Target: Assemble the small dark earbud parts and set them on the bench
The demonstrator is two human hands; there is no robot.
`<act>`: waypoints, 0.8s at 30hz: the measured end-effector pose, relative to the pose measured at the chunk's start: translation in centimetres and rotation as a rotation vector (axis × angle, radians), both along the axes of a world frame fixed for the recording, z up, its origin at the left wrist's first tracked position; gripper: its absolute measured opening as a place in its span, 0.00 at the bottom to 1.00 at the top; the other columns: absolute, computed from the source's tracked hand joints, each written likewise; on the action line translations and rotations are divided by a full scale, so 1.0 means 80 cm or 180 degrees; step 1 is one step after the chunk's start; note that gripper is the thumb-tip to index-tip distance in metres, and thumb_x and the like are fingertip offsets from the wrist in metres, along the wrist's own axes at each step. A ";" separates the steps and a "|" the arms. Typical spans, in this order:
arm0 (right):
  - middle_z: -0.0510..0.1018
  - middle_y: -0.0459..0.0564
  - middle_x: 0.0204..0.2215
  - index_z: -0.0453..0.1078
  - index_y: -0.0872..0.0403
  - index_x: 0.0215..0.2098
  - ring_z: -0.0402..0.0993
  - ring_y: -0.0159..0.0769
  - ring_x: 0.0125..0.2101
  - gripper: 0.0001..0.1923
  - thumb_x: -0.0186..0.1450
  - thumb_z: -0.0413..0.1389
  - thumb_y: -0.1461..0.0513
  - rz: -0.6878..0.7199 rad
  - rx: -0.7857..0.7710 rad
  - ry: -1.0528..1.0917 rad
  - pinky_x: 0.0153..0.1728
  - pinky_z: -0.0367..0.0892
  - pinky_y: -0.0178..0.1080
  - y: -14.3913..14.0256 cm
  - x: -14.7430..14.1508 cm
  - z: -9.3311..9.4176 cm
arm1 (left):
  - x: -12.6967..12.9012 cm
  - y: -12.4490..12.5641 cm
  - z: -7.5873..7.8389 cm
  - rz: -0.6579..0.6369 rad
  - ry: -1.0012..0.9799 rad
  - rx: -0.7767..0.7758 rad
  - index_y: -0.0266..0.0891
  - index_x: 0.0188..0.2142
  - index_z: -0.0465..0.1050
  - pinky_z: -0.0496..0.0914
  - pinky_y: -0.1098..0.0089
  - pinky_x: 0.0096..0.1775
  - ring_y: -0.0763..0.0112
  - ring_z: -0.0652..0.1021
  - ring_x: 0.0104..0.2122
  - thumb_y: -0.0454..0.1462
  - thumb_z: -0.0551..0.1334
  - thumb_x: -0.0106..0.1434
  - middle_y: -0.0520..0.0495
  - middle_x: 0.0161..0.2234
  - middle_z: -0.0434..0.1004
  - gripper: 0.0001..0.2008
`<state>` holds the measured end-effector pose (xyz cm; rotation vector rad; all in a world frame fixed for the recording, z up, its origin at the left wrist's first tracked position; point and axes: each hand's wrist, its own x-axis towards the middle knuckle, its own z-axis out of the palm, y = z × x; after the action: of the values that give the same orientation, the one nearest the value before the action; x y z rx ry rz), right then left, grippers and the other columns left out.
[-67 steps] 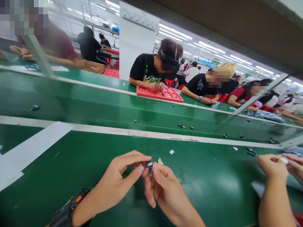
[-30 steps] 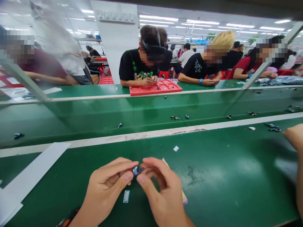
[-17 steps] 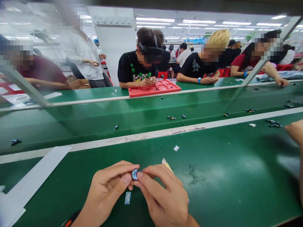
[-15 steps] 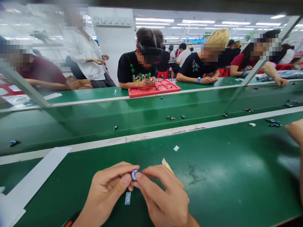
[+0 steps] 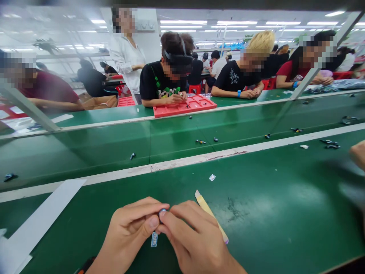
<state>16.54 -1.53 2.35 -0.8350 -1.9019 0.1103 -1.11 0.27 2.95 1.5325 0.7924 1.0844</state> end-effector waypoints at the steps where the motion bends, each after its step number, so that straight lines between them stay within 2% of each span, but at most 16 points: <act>1: 0.83 0.51 0.31 0.74 0.54 0.43 0.78 0.35 0.29 0.08 0.69 0.55 0.69 0.0039 -0.0021 0.0020 0.33 0.76 0.34 0.000 0.000 0.000 | 0.000 0.000 0.000 -0.0001 0.0010 -0.0001 0.44 0.44 0.84 0.75 0.74 0.30 0.69 0.79 0.30 0.37 0.64 0.67 0.44 0.33 0.80 0.10; 6: 0.83 0.49 0.30 0.74 0.54 0.43 0.80 0.34 0.29 0.09 0.68 0.57 0.71 0.0113 -0.0049 0.0178 0.34 0.77 0.32 -0.003 0.001 0.001 | 0.000 0.001 -0.002 -0.0009 -0.0006 -0.0050 0.45 0.43 0.84 0.74 0.75 0.29 0.70 0.78 0.29 0.36 0.65 0.66 0.45 0.33 0.80 0.09; 11: 0.84 0.51 0.31 0.74 0.54 0.45 0.80 0.34 0.30 0.10 0.68 0.56 0.71 0.0172 -0.0007 0.0123 0.34 0.77 0.33 -0.003 0.003 -0.002 | 0.000 0.002 -0.002 -0.0059 0.0045 0.0000 0.47 0.45 0.84 0.75 0.72 0.32 0.69 0.78 0.30 0.36 0.64 0.67 0.45 0.34 0.80 0.10; 14: 0.83 0.50 0.29 0.74 0.54 0.43 0.80 0.34 0.29 0.09 0.67 0.57 0.71 0.0170 -0.0026 0.0215 0.34 0.77 0.32 -0.003 0.002 -0.002 | 0.000 0.003 -0.002 -0.0047 0.0076 0.0058 0.47 0.44 0.84 0.74 0.74 0.30 0.70 0.78 0.30 0.35 0.64 0.67 0.46 0.33 0.79 0.10; 20: 0.83 0.50 0.29 0.72 0.53 0.45 0.79 0.34 0.28 0.09 0.69 0.55 0.70 0.0215 -0.0008 0.0169 0.33 0.76 0.32 -0.001 0.001 0.001 | 0.000 0.001 -0.004 -0.0070 0.0075 0.0028 0.46 0.44 0.84 0.75 0.71 0.32 0.68 0.79 0.31 0.36 0.64 0.67 0.45 0.34 0.79 0.10; 24: 0.83 0.52 0.31 0.73 0.56 0.46 0.79 0.34 0.30 0.09 0.70 0.55 0.70 0.0081 0.0121 0.0131 0.35 0.76 0.33 0.000 0.003 -0.007 | 0.002 0.002 -0.004 0.0003 0.0085 0.0091 0.45 0.43 0.84 0.74 0.71 0.33 0.68 0.79 0.31 0.37 0.64 0.67 0.45 0.34 0.80 0.09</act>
<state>16.81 -1.56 1.81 -0.7775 -1.8708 0.1057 -0.93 0.46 2.66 1.5736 0.7989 1.0820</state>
